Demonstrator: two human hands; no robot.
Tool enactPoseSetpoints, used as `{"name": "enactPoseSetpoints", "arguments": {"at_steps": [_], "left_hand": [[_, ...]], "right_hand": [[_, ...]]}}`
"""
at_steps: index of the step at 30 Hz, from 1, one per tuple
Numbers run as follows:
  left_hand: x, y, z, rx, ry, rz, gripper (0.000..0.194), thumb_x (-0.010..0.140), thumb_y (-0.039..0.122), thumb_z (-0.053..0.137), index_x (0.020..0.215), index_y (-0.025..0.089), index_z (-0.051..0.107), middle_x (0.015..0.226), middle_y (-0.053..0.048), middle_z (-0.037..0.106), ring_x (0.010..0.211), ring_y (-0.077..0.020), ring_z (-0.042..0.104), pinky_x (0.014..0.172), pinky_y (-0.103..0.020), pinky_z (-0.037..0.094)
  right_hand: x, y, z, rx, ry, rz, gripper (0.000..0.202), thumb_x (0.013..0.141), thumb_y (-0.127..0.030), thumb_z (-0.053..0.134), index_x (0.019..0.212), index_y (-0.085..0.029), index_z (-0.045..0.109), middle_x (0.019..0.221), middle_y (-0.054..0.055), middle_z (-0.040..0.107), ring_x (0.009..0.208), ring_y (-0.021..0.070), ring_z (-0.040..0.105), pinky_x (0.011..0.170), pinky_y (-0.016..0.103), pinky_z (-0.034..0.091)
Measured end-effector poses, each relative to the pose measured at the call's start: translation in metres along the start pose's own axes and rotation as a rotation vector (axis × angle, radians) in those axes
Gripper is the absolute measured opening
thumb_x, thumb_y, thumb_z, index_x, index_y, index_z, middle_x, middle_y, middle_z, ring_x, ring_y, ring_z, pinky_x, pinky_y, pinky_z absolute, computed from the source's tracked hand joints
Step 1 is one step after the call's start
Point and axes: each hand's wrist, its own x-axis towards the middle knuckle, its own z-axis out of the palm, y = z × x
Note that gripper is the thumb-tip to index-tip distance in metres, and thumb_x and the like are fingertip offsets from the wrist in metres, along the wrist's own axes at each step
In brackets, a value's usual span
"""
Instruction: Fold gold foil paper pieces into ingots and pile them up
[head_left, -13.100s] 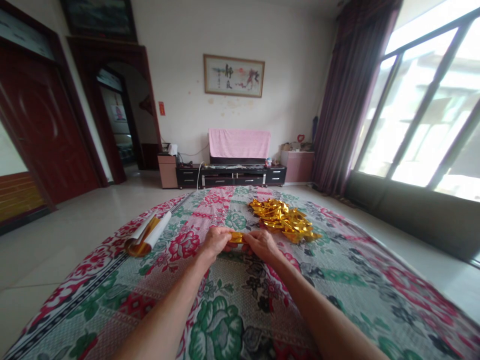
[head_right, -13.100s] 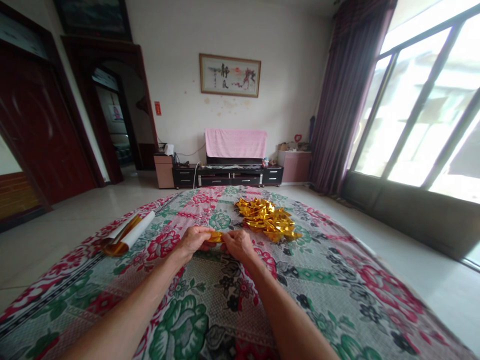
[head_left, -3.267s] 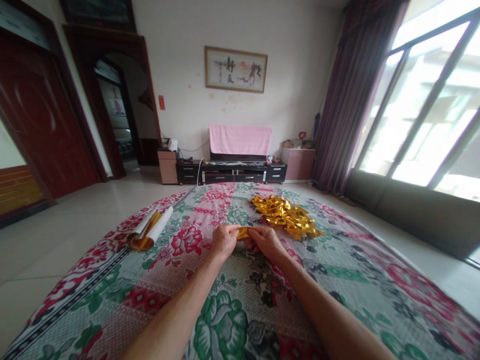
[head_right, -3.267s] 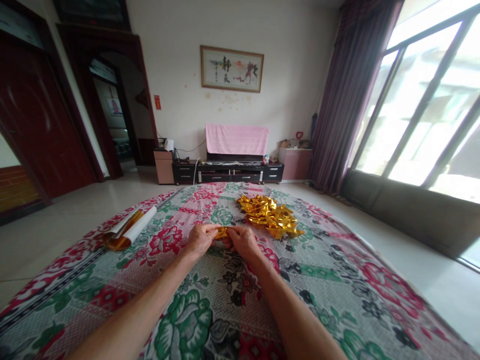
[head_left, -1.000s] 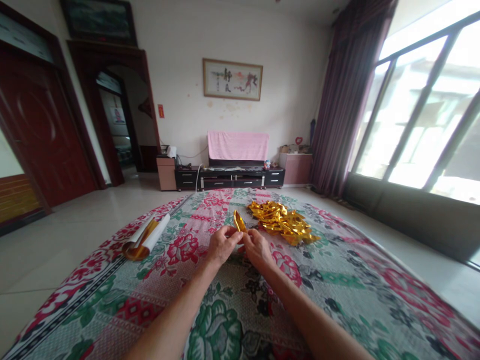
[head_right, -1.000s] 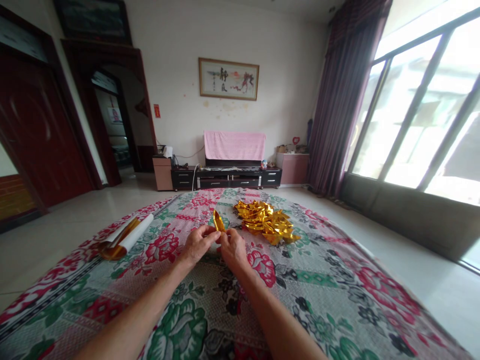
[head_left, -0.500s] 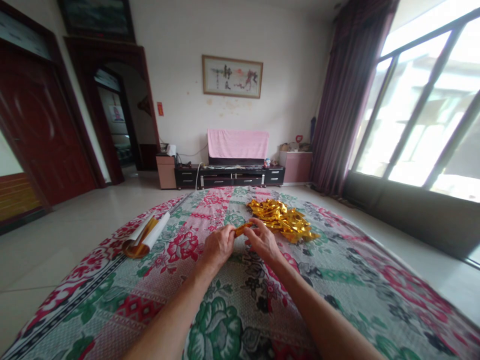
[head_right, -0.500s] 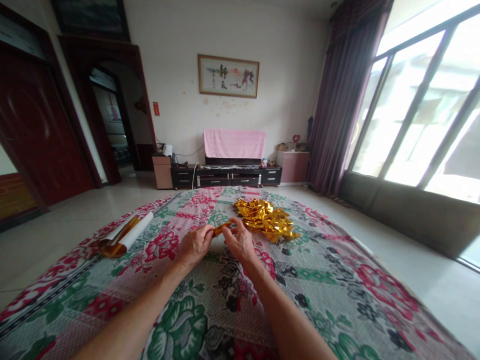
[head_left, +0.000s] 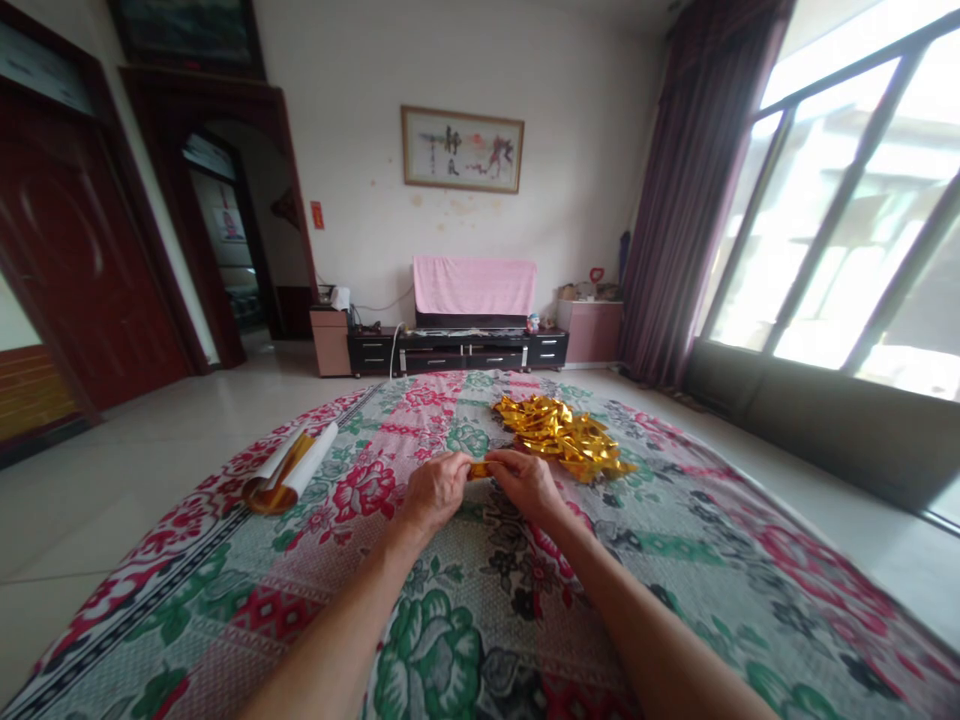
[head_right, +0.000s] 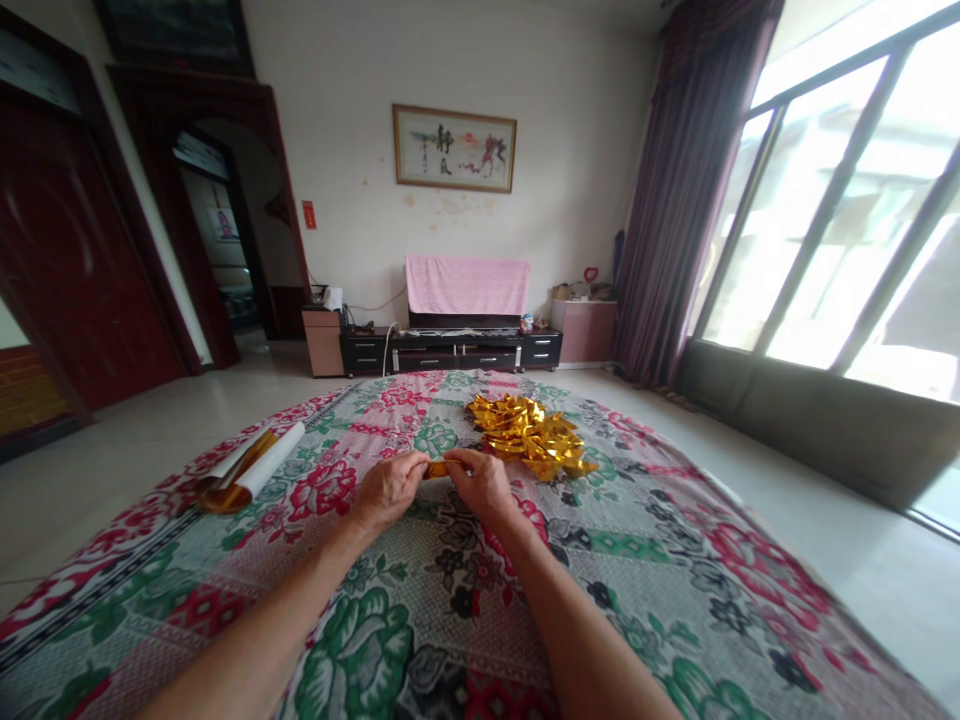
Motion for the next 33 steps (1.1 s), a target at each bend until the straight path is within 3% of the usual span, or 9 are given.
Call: {"name": "enactPoseSetpoints", "arguments": {"at_steps": [3, 7, 11, 17, 22, 28, 33], "left_hand": [[0.0, 0.0, 0.0, -0.001, 0.001, 0.011, 0.025, 0.086, 0.024, 0.037, 0.093, 0.024, 0.061, 0.083, -0.003, 0.065, 0.078, -0.0139, 0.06, 0.071, -0.021, 0.041], [-0.001, -0.001, 0.0, 0.008, 0.105, 0.067, 0.024, 0.086, 0.024, 0.037, 0.092, 0.022, 0.06, 0.089, -0.004, 0.062, 0.083, -0.0137, 0.058, 0.078, -0.022, 0.042], [0.0, -0.004, 0.004, -0.027, 0.242, 0.186, 0.022, 0.086, 0.023, 0.039, 0.092, 0.019, 0.06, 0.096, -0.006, 0.059, 0.093, -0.0148, 0.054, 0.086, -0.025, 0.042], [0.004, -0.012, 0.012, -0.066, 0.402, 0.292, 0.017, 0.084, 0.02, 0.044, 0.091, 0.017, 0.059, 0.102, -0.008, 0.056, 0.099, -0.0169, 0.052, 0.09, -0.031, 0.043], [0.003, -0.014, 0.013, -0.086, 0.38, 0.304, 0.014, 0.082, 0.018, 0.046, 0.091, 0.017, 0.058, 0.101, -0.008, 0.056, 0.097, -0.0172, 0.053, 0.088, -0.032, 0.045], [0.002, -0.011, 0.011, -0.152, 0.373, 0.286, 0.013, 0.081, 0.019, 0.047, 0.085, 0.018, 0.059, 0.096, -0.007, 0.058, 0.092, -0.0157, 0.055, 0.084, -0.029, 0.045], [0.0, -0.006, 0.005, -0.183, 0.264, 0.212, 0.015, 0.082, 0.02, 0.045, 0.082, 0.017, 0.06, 0.081, -0.005, 0.062, 0.08, -0.0139, 0.057, 0.077, -0.025, 0.045]], "right_hand": [[-0.001, 0.0, -0.001, -0.015, -0.012, 0.003, 0.021, 0.076, -0.027, 0.049, 0.083, -0.021, 0.068, 0.077, 0.0, 0.068, 0.07, 0.0159, 0.062, 0.068, 0.023, 0.046], [-0.002, -0.001, -0.001, 0.03, 0.036, 0.079, 0.033, 0.072, -0.026, 0.054, 0.103, -0.019, 0.06, 0.091, 0.004, 0.068, 0.08, 0.0179, 0.063, 0.073, 0.026, 0.047], [-0.004, 0.004, 0.006, 0.051, 0.049, 0.149, 0.038, 0.071, -0.029, 0.056, 0.106, -0.015, 0.055, 0.072, 0.003, 0.068, 0.065, 0.0177, 0.063, 0.063, 0.027, 0.048], [-0.003, 0.009, 0.015, 0.435, 0.045, 0.148, 0.034, 0.073, -0.032, 0.053, 0.104, -0.017, 0.049, 0.08, 0.004, 0.067, 0.063, 0.0143, 0.063, 0.059, 0.025, 0.049], [-0.004, 0.005, 0.014, 0.423, 0.124, 0.089, 0.027, 0.074, -0.026, 0.052, 0.1, -0.018, 0.048, 0.079, 0.002, 0.065, 0.065, 0.0138, 0.063, 0.061, 0.024, 0.049], [-0.005, 0.003, 0.013, 0.151, 0.202, -0.008, 0.019, 0.074, -0.022, 0.051, 0.092, -0.018, 0.057, 0.087, 0.004, 0.065, 0.076, 0.0151, 0.062, 0.068, 0.024, 0.049], [-0.005, 0.001, 0.012, 0.064, 0.2, -0.101, 0.021, 0.076, -0.02, 0.05, 0.093, -0.019, 0.062, 0.095, 0.005, 0.064, 0.083, 0.0151, 0.06, 0.07, 0.023, 0.048]]}}
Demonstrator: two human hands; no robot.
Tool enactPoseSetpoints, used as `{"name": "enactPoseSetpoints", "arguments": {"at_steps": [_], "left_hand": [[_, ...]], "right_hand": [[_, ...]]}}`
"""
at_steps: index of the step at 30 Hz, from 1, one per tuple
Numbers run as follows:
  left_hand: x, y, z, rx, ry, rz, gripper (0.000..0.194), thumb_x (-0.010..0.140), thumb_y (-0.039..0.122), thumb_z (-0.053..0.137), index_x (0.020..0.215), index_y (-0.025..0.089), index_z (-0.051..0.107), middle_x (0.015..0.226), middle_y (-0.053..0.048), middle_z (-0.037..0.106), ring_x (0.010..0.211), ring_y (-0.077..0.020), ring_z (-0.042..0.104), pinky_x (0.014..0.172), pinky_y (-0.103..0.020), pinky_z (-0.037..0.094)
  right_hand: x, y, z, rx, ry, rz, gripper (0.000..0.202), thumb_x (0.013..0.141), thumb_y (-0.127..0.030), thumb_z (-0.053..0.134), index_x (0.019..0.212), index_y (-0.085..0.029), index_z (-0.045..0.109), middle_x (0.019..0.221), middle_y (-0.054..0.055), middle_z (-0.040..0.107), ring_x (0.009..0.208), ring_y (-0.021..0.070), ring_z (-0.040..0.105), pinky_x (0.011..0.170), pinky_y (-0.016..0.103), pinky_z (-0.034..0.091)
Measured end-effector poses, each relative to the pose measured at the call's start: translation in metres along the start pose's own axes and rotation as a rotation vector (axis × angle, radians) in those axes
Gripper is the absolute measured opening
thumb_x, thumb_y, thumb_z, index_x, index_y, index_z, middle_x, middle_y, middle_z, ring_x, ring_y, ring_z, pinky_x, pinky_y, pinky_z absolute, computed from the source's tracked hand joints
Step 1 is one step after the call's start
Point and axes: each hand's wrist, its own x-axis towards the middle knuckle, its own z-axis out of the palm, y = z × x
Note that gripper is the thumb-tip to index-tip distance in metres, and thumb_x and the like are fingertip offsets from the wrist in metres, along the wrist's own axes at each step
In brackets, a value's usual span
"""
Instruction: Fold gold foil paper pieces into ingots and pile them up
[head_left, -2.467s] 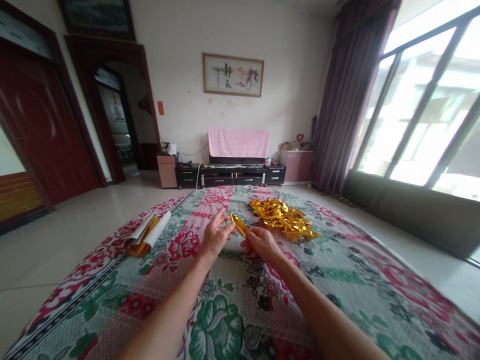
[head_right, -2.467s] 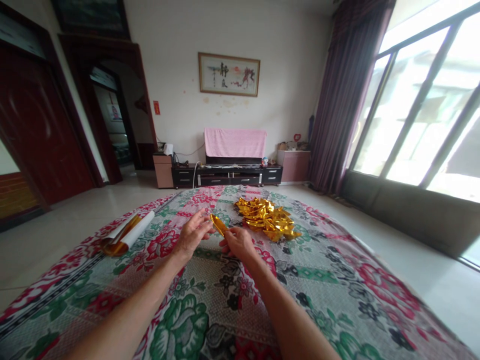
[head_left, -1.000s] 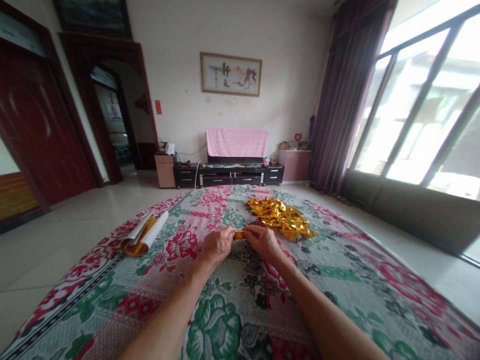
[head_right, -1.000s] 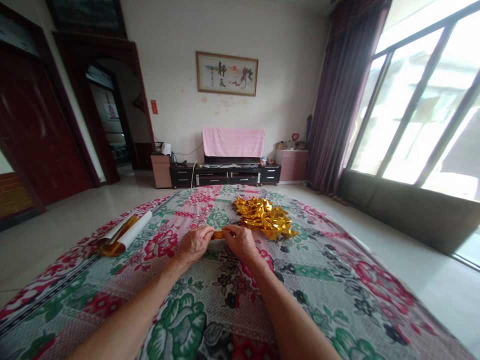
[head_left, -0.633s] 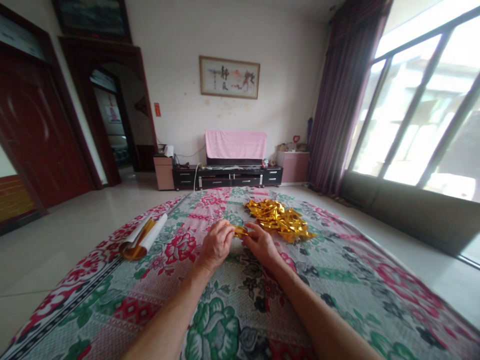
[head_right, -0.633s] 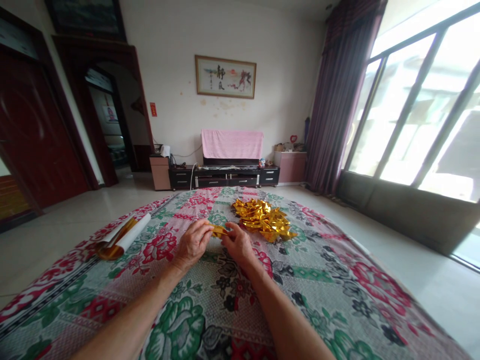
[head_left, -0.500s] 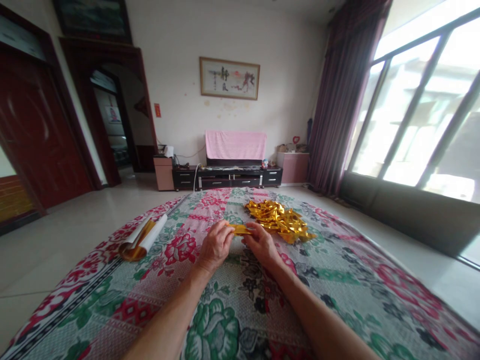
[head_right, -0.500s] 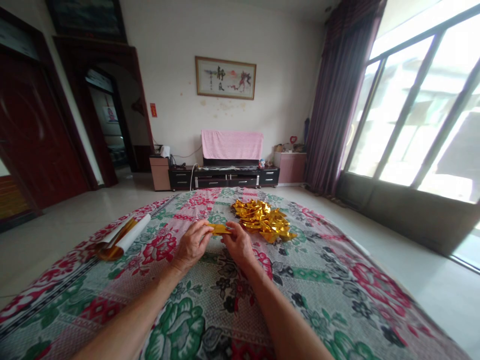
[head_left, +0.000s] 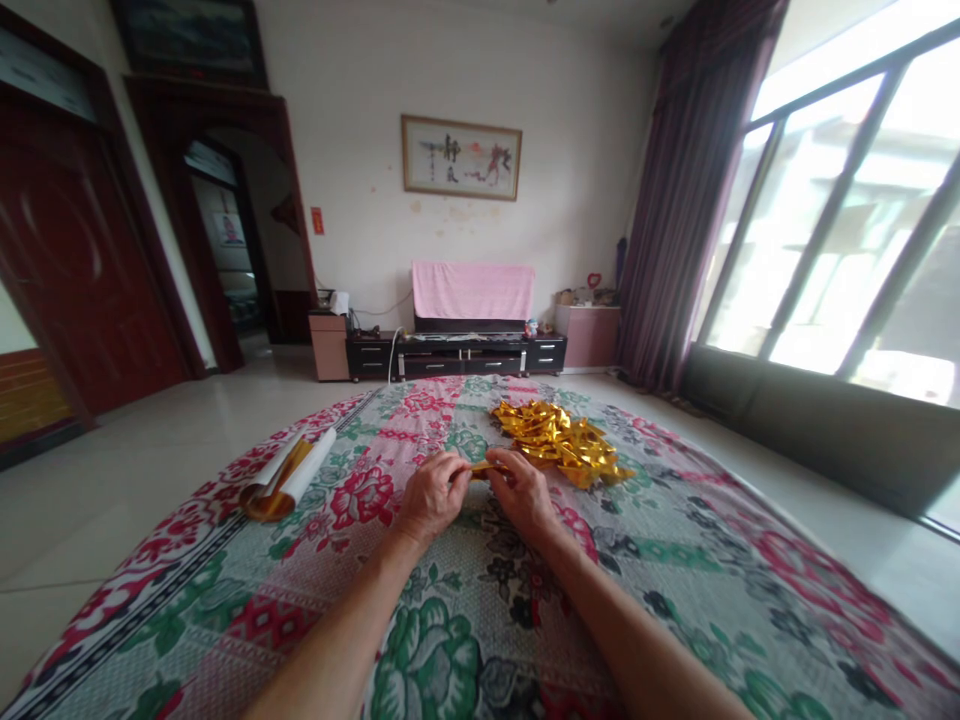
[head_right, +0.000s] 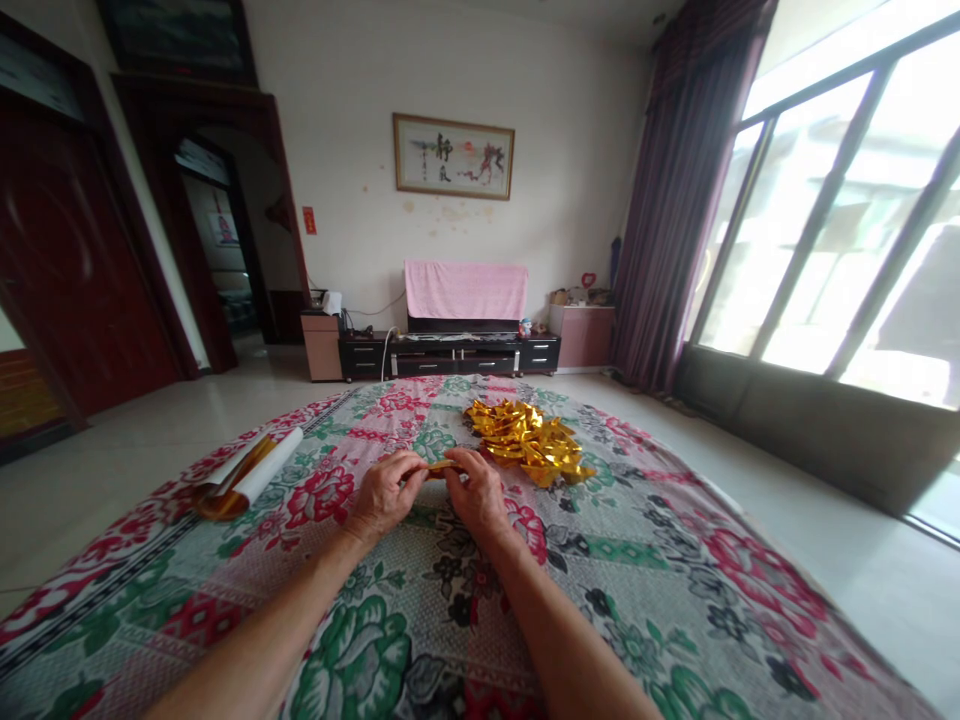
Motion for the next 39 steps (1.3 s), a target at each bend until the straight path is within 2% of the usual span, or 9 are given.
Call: {"name": "enactPoseSetpoints", "arguments": {"at_steps": [3, 7, 15, 22, 26, 32, 35, 39], "left_hand": [[0.0, 0.002, -0.002, 0.015, -0.051, -0.063, 0.017, 0.083, 0.021, 0.044, 0.081, 0.018, 0.061, 0.078, -0.004, 0.064, 0.076, -0.0134, 0.058, 0.074, -0.023, 0.043], [0.0, 0.003, -0.004, 0.013, -0.106, -0.099, 0.019, 0.083, 0.022, 0.043, 0.081, 0.019, 0.061, 0.079, -0.003, 0.066, 0.076, -0.0125, 0.059, 0.072, -0.021, 0.042], [0.0, -0.002, -0.003, 0.015, -0.179, -0.143, 0.021, 0.082, 0.023, 0.043, 0.079, 0.02, 0.064, 0.077, -0.002, 0.067, 0.071, -0.0117, 0.06, 0.065, -0.019, 0.041], [-0.001, -0.007, -0.004, -0.004, -0.214, -0.223, 0.022, 0.081, 0.027, 0.044, 0.081, 0.021, 0.065, 0.078, -0.001, 0.068, 0.073, -0.0121, 0.061, 0.067, -0.019, 0.041], [0.0, -0.005, -0.004, -0.045, -0.223, -0.253, 0.022, 0.08, 0.026, 0.045, 0.081, 0.021, 0.066, 0.078, -0.001, 0.068, 0.074, -0.0123, 0.061, 0.067, -0.019, 0.041], [0.003, 0.0, -0.007, -0.085, -0.197, -0.263, 0.024, 0.081, 0.026, 0.042, 0.079, 0.02, 0.065, 0.072, 0.0, 0.067, 0.068, -0.0108, 0.06, 0.062, -0.017, 0.04], [0.004, 0.002, -0.009, -0.121, -0.176, -0.275, 0.024, 0.081, 0.027, 0.043, 0.077, 0.019, 0.065, 0.072, 0.0, 0.067, 0.068, -0.0102, 0.06, 0.062, -0.016, 0.04], [0.004, 0.002, -0.009, -0.25, -0.194, -0.362, 0.024, 0.079, 0.03, 0.046, 0.08, 0.018, 0.066, 0.072, -0.001, 0.067, 0.063, -0.0107, 0.06, 0.056, -0.017, 0.042]], "right_hand": [[-0.001, 0.0, 0.0, -0.03, -0.018, -0.009, 0.024, 0.076, -0.02, 0.05, 0.097, -0.02, 0.063, 0.094, 0.004, 0.065, 0.082, 0.015, 0.061, 0.073, 0.024, 0.048], [-0.002, 0.004, 0.0, -0.094, -0.048, -0.012, 0.019, 0.076, -0.021, 0.052, 0.089, -0.02, 0.066, 0.084, 0.002, 0.068, 0.076, 0.0149, 0.062, 0.072, 0.024, 0.046], [0.003, 0.003, -0.011, -0.189, -0.296, -0.054, 0.021, 0.077, -0.017, 0.049, 0.084, -0.021, 0.069, 0.074, -0.001, 0.069, 0.063, 0.0119, 0.06, 0.059, 0.018, 0.042], [0.006, -0.002, -0.02, -0.251, -0.406, -0.126, 0.025, 0.082, -0.02, 0.044, 0.081, -0.019, 0.068, 0.069, 0.001, 0.068, 0.061, 0.0105, 0.059, 0.06, 0.017, 0.038], [0.006, -0.002, -0.02, -0.29, -0.413, -0.13, 0.026, 0.084, -0.02, 0.041, 0.081, -0.019, 0.067, 0.07, 0.002, 0.067, 0.063, 0.0108, 0.059, 0.059, 0.017, 0.037], [0.007, -0.005, -0.017, -0.251, -0.322, -0.096, 0.025, 0.082, -0.021, 0.042, 0.088, -0.02, 0.067, 0.079, 0.002, 0.067, 0.069, 0.0126, 0.06, 0.065, 0.019, 0.04], [0.007, -0.006, -0.015, -0.168, -0.312, -0.041, 0.025, 0.081, -0.024, 0.043, 0.087, -0.019, 0.067, 0.072, 0.001, 0.066, 0.064, 0.0118, 0.058, 0.061, 0.019, 0.04], [0.006, -0.003, -0.013, -0.072, -0.308, 0.045, 0.027, 0.081, -0.028, 0.044, 0.073, -0.017, 0.068, 0.056, -0.001, 0.061, 0.054, 0.0097, 0.053, 0.051, 0.016, 0.037]]}}
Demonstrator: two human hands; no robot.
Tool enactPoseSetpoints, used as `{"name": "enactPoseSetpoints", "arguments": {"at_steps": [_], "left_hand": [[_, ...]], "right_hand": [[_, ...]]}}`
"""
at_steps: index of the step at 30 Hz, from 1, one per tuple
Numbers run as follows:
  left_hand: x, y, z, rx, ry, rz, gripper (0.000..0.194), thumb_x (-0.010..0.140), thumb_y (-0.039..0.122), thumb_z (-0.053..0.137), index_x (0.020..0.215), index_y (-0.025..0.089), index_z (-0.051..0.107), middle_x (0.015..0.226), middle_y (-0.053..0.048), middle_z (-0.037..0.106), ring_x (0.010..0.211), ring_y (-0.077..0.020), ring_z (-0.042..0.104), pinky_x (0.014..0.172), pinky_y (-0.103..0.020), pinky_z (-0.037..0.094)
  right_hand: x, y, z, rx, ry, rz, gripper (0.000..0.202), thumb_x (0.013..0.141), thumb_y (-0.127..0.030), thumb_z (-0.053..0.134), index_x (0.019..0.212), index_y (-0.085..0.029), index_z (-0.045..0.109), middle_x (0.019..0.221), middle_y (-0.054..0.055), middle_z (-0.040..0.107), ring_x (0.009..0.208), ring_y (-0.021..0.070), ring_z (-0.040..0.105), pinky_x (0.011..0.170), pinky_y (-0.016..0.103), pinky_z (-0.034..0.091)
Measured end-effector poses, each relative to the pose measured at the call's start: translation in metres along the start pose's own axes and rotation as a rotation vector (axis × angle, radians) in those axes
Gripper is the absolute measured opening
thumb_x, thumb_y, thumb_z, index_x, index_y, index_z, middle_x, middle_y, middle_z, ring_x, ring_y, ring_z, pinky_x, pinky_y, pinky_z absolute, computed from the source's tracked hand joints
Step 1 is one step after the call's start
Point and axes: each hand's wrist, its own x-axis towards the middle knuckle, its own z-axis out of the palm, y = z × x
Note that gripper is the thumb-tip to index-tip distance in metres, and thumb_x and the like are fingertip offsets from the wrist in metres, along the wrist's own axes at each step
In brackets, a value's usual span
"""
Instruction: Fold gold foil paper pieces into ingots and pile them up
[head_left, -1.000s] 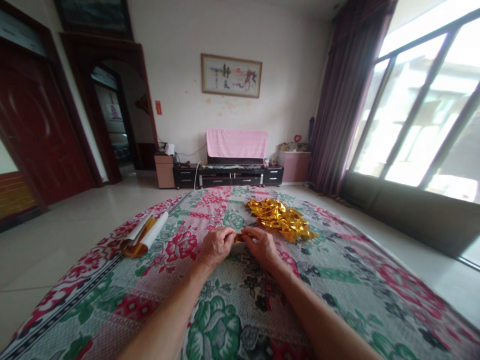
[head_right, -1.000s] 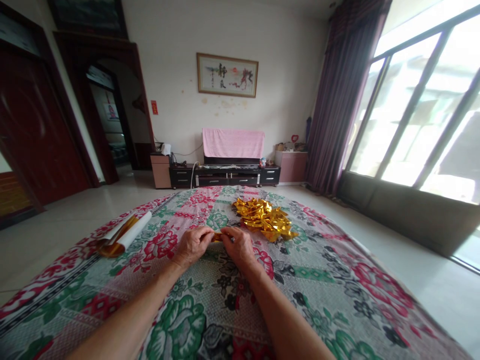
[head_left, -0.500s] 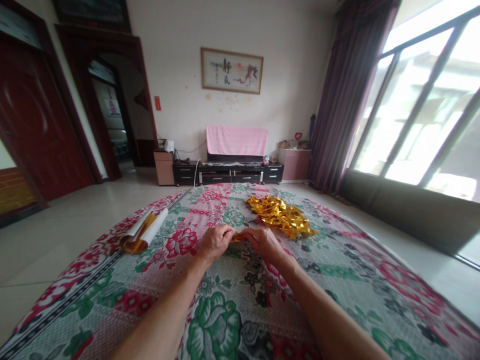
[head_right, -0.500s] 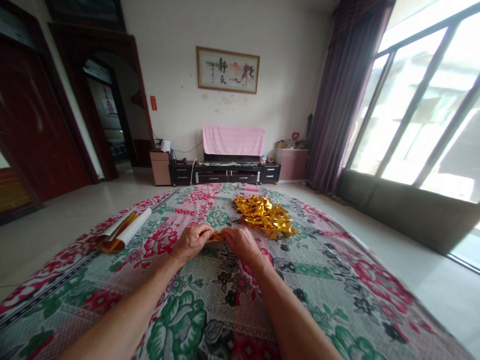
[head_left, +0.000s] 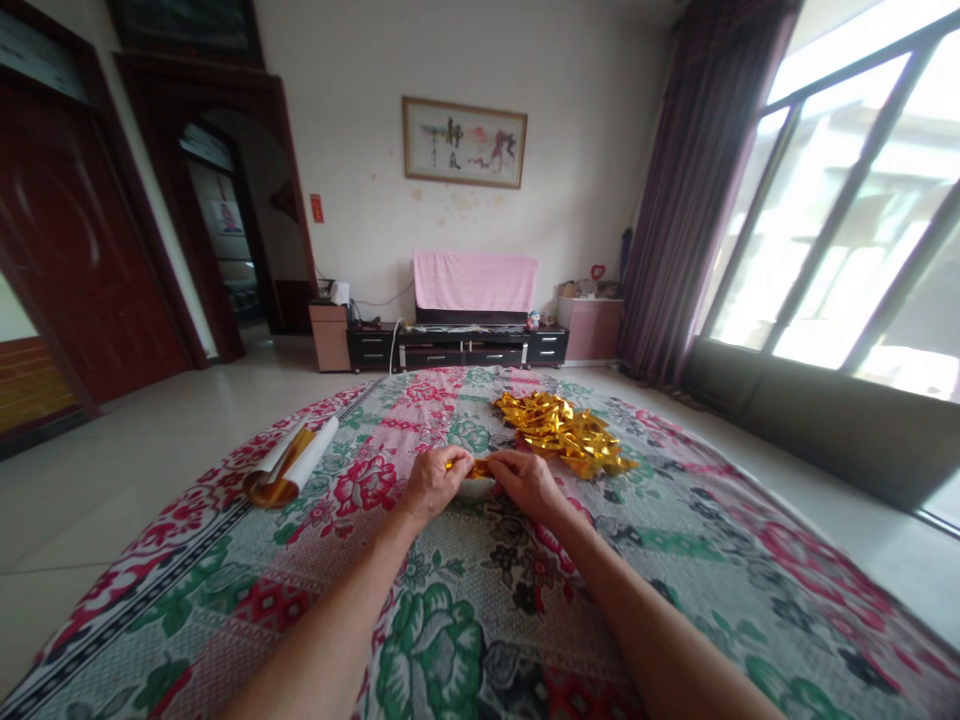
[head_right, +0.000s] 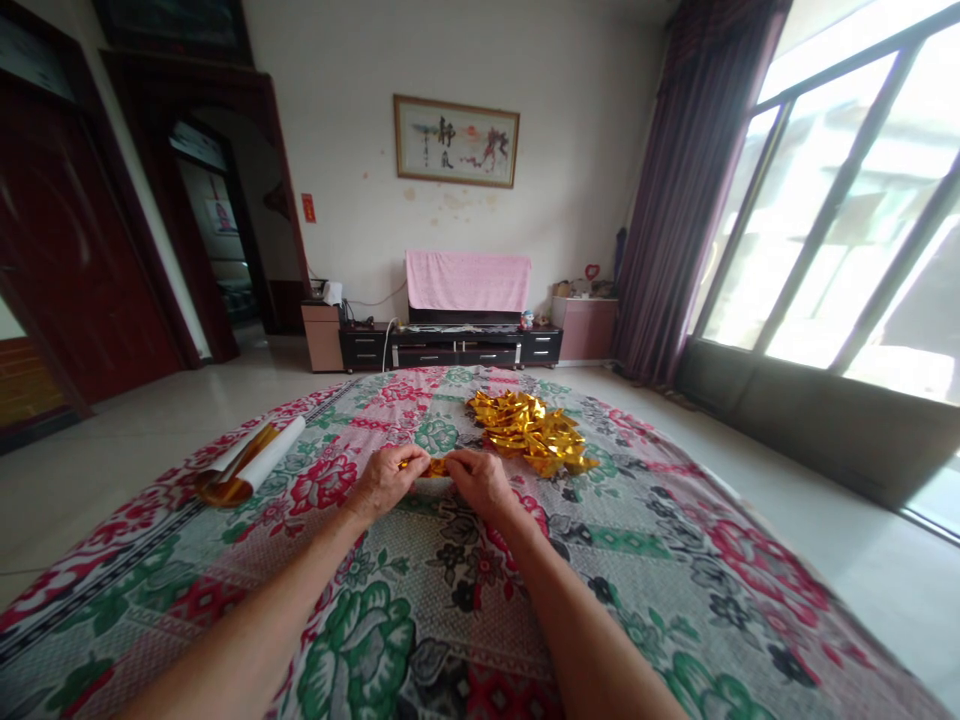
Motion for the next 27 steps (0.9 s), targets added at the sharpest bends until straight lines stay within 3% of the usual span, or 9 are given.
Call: {"name": "enactPoseSetpoints", "arguments": {"at_steps": [4, 9, 14, 23, 27], "left_hand": [[0.002, -0.004, 0.003, -0.196, -0.121, -0.199, 0.03, 0.076, 0.027, 0.049, 0.099, 0.016, 0.064, 0.076, -0.002, 0.068, 0.05, -0.01, 0.059, 0.044, -0.018, 0.042], [0.004, -0.012, 0.008, -0.302, -0.194, -0.282, 0.035, 0.076, 0.023, 0.05, 0.108, 0.017, 0.061, 0.08, -0.005, 0.069, 0.056, -0.0126, 0.063, 0.042, -0.018, 0.043], [0.003, -0.009, 0.009, -0.348, -0.204, -0.308, 0.033, 0.077, 0.021, 0.049, 0.108, 0.017, 0.062, 0.079, -0.004, 0.069, 0.06, -0.0122, 0.064, 0.042, -0.016, 0.043], [0.002, 0.002, 0.007, -0.568, -0.228, -0.537, 0.034, 0.074, 0.016, 0.056, 0.107, 0.016, 0.061, 0.085, -0.006, 0.069, 0.063, -0.0109, 0.064, 0.04, -0.012, 0.042], [0.003, 0.001, 0.005, -0.634, -0.238, -0.57, 0.031, 0.073, 0.015, 0.057, 0.104, 0.013, 0.062, 0.083, -0.007, 0.069, 0.065, -0.0117, 0.064, 0.043, -0.013, 0.043]], "right_hand": [[0.0, 0.008, 0.004, 0.147, -0.001, 0.097, 0.027, 0.08, -0.03, 0.045, 0.084, -0.017, 0.068, 0.064, 0.0, 0.065, 0.056, 0.0106, 0.056, 0.05, 0.017, 0.04], [0.001, 0.012, 0.009, 0.352, -0.052, 0.219, 0.028, 0.077, -0.033, 0.049, 0.089, -0.015, 0.068, 0.066, 0.001, 0.066, 0.057, 0.0123, 0.06, 0.047, 0.018, 0.045], [-0.001, 0.009, 0.01, 0.555, -0.087, 0.307, 0.027, 0.074, -0.033, 0.053, 0.093, -0.018, 0.067, 0.076, 0.002, 0.068, 0.065, 0.0141, 0.063, 0.051, 0.02, 0.05], [-0.003, 0.004, 0.01, 0.628, -0.032, 0.378, 0.024, 0.068, -0.03, 0.06, 0.086, -0.019, 0.07, 0.077, 0.001, 0.067, 0.061, 0.0117, 0.059, 0.055, 0.022, 0.053], [-0.003, 0.005, 0.01, 0.642, -0.038, 0.386, 0.024, 0.067, -0.03, 0.06, 0.086, -0.019, 0.07, 0.075, 0.0, 0.067, 0.061, 0.0115, 0.059, 0.055, 0.022, 0.053]]}}
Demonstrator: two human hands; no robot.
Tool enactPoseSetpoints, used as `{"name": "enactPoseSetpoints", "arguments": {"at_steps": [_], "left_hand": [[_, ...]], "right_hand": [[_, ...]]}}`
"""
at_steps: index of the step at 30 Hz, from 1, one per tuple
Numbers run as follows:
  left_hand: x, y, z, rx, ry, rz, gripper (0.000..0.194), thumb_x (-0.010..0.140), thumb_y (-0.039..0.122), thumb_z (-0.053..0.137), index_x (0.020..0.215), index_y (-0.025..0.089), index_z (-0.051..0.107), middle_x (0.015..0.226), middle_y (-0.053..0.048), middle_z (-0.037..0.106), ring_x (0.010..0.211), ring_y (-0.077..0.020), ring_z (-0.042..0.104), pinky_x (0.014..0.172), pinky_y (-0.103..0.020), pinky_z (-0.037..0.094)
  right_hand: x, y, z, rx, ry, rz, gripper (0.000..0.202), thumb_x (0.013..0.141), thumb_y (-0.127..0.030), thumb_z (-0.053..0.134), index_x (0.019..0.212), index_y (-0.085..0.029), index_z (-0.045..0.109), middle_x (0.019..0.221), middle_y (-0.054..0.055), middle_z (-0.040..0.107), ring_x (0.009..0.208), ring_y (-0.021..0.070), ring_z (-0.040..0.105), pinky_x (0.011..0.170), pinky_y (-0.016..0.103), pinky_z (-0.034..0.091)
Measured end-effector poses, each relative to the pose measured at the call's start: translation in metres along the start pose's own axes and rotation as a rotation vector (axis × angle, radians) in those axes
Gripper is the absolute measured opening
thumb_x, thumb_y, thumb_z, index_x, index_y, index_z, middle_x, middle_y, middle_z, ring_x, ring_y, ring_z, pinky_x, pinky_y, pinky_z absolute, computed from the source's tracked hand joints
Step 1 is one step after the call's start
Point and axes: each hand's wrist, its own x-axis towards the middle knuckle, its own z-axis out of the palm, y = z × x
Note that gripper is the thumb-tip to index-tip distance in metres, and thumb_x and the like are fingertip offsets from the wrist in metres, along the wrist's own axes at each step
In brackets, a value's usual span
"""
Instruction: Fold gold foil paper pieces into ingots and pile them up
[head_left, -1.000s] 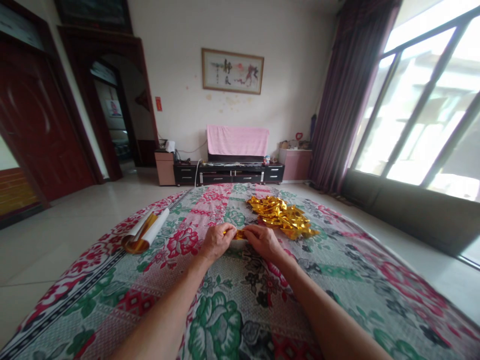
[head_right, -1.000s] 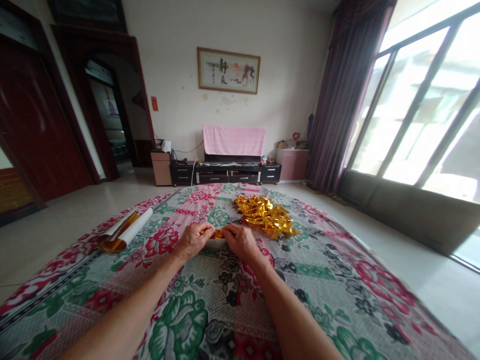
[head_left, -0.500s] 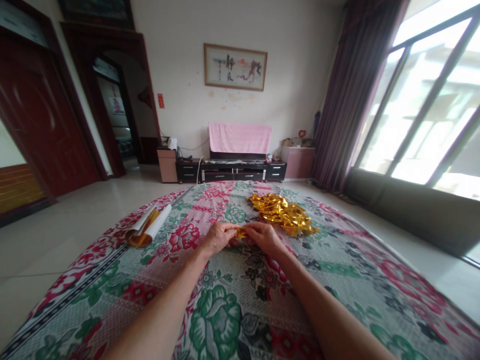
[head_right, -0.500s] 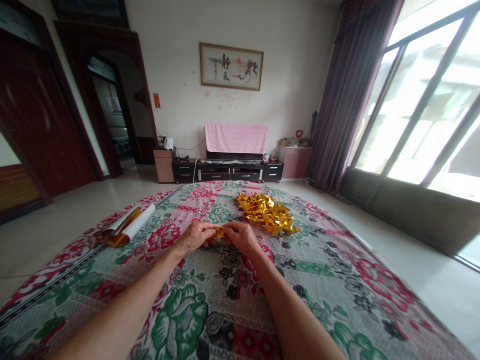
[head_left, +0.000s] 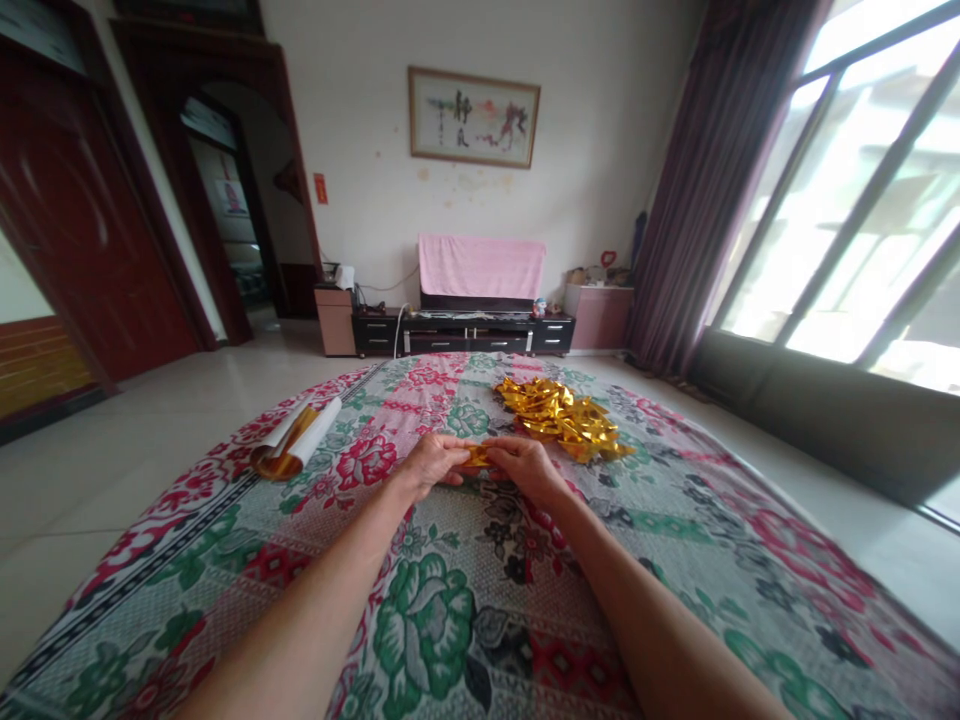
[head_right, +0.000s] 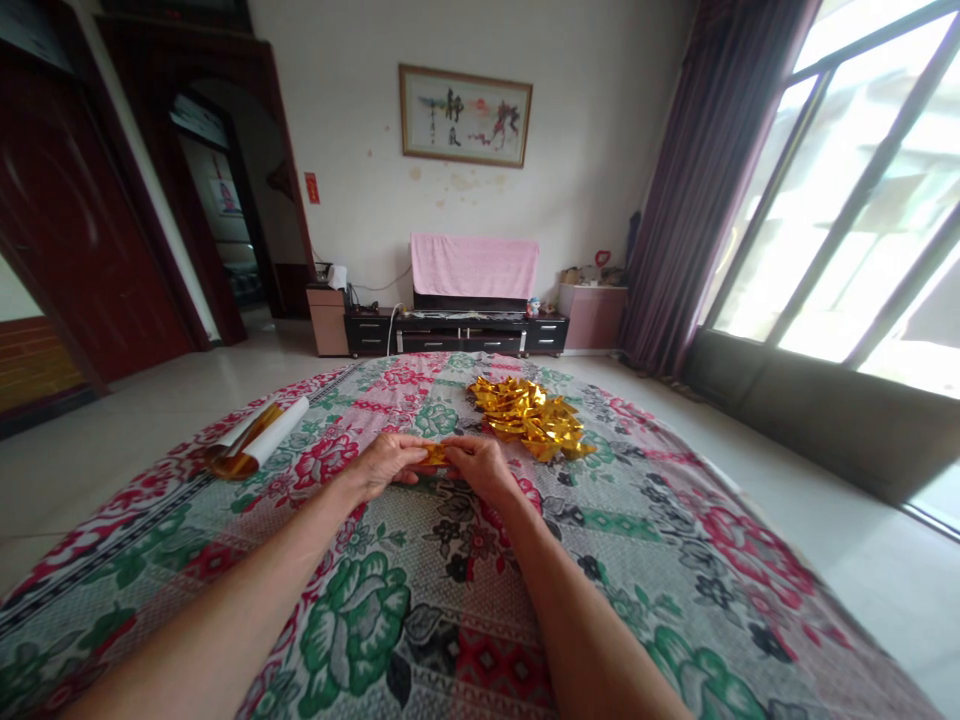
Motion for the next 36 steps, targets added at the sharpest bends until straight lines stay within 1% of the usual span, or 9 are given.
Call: {"name": "enactPoseSetpoints", "arguments": {"at_steps": [3, 7, 10, 14, 18, 22, 28, 34, 36], "left_hand": [[-0.001, 0.001, 0.0, -0.002, -0.007, 0.007, 0.028, 0.073, 0.014, 0.056, 0.1, 0.012, 0.064, 0.081, -0.008, 0.069, 0.065, -0.0117, 0.064, 0.044, -0.014, 0.044], [-0.003, 0.004, 0.001, -0.004, -0.015, -0.016, 0.027, 0.073, 0.015, 0.057, 0.099, 0.012, 0.064, 0.08, -0.007, 0.069, 0.065, -0.0109, 0.064, 0.044, -0.013, 0.043], [-0.003, 0.004, 0.002, -0.001, -0.004, -0.025, 0.025, 0.074, 0.017, 0.057, 0.097, 0.011, 0.064, 0.08, -0.007, 0.069, 0.064, -0.0102, 0.063, 0.043, -0.012, 0.042], [-0.001, 0.002, 0.002, 0.004, 0.013, -0.034, 0.023, 0.076, 0.015, 0.054, 0.096, 0.012, 0.063, 0.08, -0.006, 0.069, 0.062, -0.0091, 0.063, 0.043, -0.012, 0.042], [-0.001, 0.002, 0.002, -0.002, 0.026, -0.036, 0.022, 0.075, 0.014, 0.055, 0.096, 0.011, 0.061, 0.083, -0.007, 0.068, 0.062, -0.0105, 0.064, 0.044, -0.013, 0.043], [-0.003, 0.004, 0.001, 0.001, 0.006, -0.042, 0.021, 0.074, 0.015, 0.057, 0.094, 0.01, 0.061, 0.082, -0.008, 0.068, 0.063, -0.0116, 0.064, 0.043, -0.013, 0.042], [-0.006, 0.007, -0.002, 0.023, -0.045, -0.098, 0.018, 0.073, 0.019, 0.06, 0.088, 0.01, 0.063, 0.08, -0.009, 0.069, 0.065, -0.013, 0.065, 0.044, -0.014, 0.044], [-0.009, 0.012, -0.002, 0.029, -0.03, -0.159, 0.016, 0.074, 0.015, 0.055, 0.088, 0.009, 0.061, 0.082, -0.009, 0.069, 0.065, -0.0124, 0.064, 0.043, -0.014, 0.043], [-0.009, 0.012, -0.002, 0.022, -0.04, -0.16, 0.017, 0.074, 0.014, 0.055, 0.09, 0.009, 0.06, 0.082, -0.009, 0.069, 0.066, -0.0129, 0.065, 0.044, -0.014, 0.044]], "right_hand": [[0.001, 0.001, 0.0, 0.013, 0.004, 0.007, 0.024, 0.068, -0.03, 0.06, 0.086, -0.019, 0.07, 0.074, 0.0, 0.067, 0.06, 0.0111, 0.059, 0.053, 0.022, 0.052], [0.001, 0.0, 0.001, 0.002, 0.015, 0.013, 0.023, 0.068, -0.03, 0.059, 0.085, -0.019, 0.07, 0.075, 0.0, 0.067, 0.058, 0.0112, 0.059, 0.052, 0.022, 0.052], [0.001, 0.0, 0.002, -0.028, 0.023, 0.006, 0.022, 0.068, -0.029, 0.058, 0.084, -0.019, 0.07, 0.074, -0.001, 0.067, 0.057, 0.0105, 0.058, 0.05, 0.021, 0.052], [0.001, 0.001, 0.002, -0.065, -0.005, -0.006, 0.022, 0.07, -0.03, 0.057, 0.083, -0.019, 0.07, 0.073, -0.001, 0.067, 0.056, 0.0095, 0.057, 0.05, 0.02, 0.051], [0.002, 0.002, 0.001, -0.066, -0.002, 0.003, 0.022, 0.07, -0.03, 0.058, 0.085, -0.019, 0.069, 0.074, -0.001, 0.066, 0.056, 0.0094, 0.057, 0.051, 0.02, 0.051], [0.002, 0.001, 0.0, -0.061, -0.021, 0.01, 0.018, 0.071, -0.029, 0.056, 0.079, -0.019, 0.069, 0.068, -0.002, 0.064, 0.055, 0.0083, 0.056, 0.049, 0.018, 0.05], [0.0, -0.006, 0.0, 0.029, -0.115, 0.156, 0.015, 0.072, -0.023, 0.055, 0.075, -0.018, 0.068, 0.065, -0.001, 0.066, 0.055, 0.0088, 0.06, 0.048, 0.016, 0.049], [-0.003, -0.011, 0.0, 0.057, -0.116, 0.222, 0.011, 0.073, -0.02, 0.057, 0.076, -0.016, 0.067, 0.066, 0.001, 0.067, 0.059, 0.0087, 0.062, 0.05, 0.014, 0.049], [-0.003, -0.012, -0.001, 0.09, -0.117, 0.249, 0.011, 0.073, -0.019, 0.058, 0.08, -0.016, 0.066, 0.07, 0.001, 0.068, 0.062, 0.0088, 0.063, 0.052, 0.014, 0.05]]}}
